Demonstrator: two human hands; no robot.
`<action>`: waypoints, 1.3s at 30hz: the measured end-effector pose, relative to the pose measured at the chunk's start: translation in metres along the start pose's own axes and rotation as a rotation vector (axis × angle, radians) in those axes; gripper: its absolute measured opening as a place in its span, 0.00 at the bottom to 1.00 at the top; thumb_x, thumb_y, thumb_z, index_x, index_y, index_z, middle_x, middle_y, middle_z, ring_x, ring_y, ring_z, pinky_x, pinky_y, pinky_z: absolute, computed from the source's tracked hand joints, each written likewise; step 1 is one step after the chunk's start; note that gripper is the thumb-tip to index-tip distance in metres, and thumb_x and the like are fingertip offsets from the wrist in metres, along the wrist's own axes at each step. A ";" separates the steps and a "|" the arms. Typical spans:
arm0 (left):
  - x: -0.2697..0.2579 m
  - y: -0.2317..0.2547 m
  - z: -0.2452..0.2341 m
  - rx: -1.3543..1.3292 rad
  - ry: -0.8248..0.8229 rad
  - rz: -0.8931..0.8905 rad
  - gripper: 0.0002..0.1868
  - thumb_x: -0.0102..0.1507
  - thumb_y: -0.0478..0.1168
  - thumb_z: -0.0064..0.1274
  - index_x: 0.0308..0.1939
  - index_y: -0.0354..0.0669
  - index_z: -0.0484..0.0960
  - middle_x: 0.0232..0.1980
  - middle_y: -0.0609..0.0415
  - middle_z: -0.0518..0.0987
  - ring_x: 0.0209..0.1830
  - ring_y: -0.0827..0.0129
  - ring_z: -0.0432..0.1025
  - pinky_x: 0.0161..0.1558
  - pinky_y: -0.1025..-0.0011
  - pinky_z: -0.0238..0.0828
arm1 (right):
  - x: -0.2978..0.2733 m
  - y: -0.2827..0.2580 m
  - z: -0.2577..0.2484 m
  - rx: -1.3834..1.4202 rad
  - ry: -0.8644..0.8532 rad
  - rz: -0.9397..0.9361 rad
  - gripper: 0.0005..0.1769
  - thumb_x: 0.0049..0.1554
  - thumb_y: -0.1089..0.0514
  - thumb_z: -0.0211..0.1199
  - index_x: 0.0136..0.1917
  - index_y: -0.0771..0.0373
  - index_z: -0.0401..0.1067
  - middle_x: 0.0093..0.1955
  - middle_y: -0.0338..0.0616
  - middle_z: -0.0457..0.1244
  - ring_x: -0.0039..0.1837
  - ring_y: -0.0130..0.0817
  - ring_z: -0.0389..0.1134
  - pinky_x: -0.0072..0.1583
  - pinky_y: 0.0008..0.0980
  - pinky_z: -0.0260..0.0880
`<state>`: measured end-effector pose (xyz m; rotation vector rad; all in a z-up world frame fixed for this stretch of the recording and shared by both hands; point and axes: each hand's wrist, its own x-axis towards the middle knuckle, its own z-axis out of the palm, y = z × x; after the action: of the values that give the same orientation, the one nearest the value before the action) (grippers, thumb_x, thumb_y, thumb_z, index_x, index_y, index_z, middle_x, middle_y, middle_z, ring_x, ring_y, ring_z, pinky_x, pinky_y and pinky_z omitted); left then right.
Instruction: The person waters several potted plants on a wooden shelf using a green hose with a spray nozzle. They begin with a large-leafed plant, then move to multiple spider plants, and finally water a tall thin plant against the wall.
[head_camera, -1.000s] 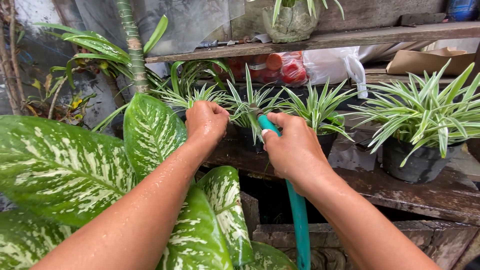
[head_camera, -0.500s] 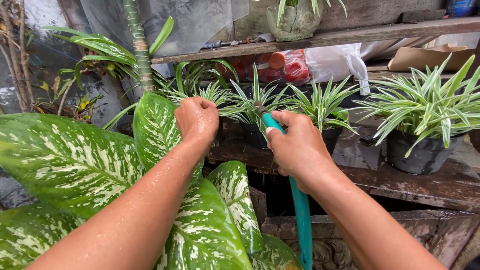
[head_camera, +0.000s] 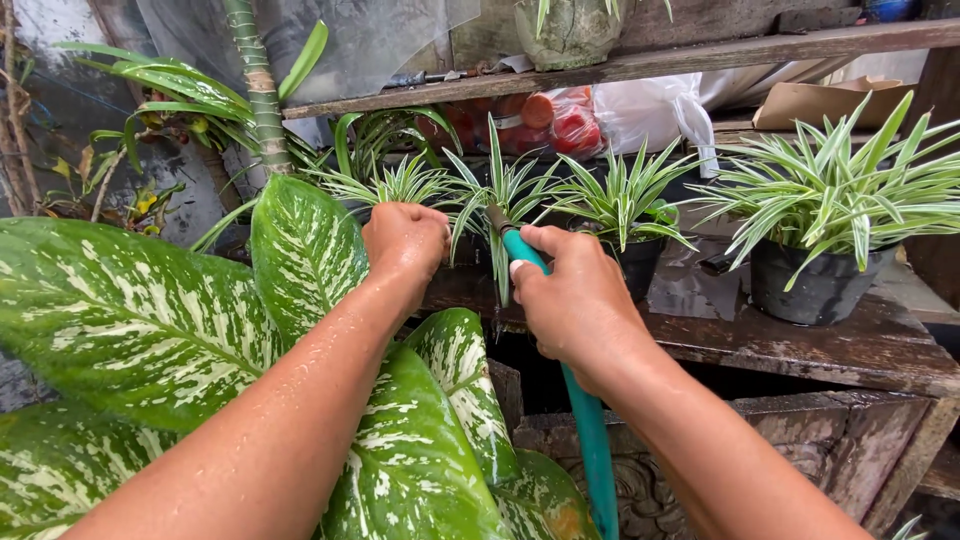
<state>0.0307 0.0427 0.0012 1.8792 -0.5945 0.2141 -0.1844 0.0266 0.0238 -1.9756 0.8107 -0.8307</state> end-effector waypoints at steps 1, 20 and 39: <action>-0.001 0.000 -0.004 0.002 0.001 0.000 0.11 0.52 0.35 0.54 0.32 0.52 0.90 0.22 0.52 0.83 0.33 0.59 0.83 0.47 0.63 0.77 | -0.002 -0.001 0.002 0.002 -0.001 0.000 0.27 0.58 0.58 0.58 0.70 0.57 0.73 0.37 0.49 0.72 0.24 0.39 0.68 0.36 0.46 0.74; -0.004 -0.033 -0.042 0.247 -0.165 -0.147 0.08 0.55 0.40 0.58 0.34 0.54 0.92 0.21 0.51 0.82 0.22 0.63 0.81 0.41 0.72 0.77 | -0.021 -0.017 0.028 0.114 -0.243 -0.010 0.28 0.60 0.63 0.54 0.73 0.64 0.68 0.38 0.56 0.69 0.27 0.30 0.64 0.28 0.31 0.68; -0.052 -0.075 -0.102 0.398 -0.233 -0.234 0.14 0.61 0.46 0.55 0.47 0.55 0.92 0.52 0.41 0.85 0.62 0.47 0.76 0.62 0.56 0.72 | -0.046 -0.005 0.055 -0.063 -0.306 -0.045 0.27 0.58 0.54 0.58 0.70 0.47 0.76 0.55 0.58 0.73 0.67 0.58 0.69 0.64 0.55 0.70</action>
<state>0.0370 0.1716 -0.0433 2.3622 -0.5067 -0.0471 -0.1660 0.0884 -0.0080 -2.1167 0.6211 -0.5147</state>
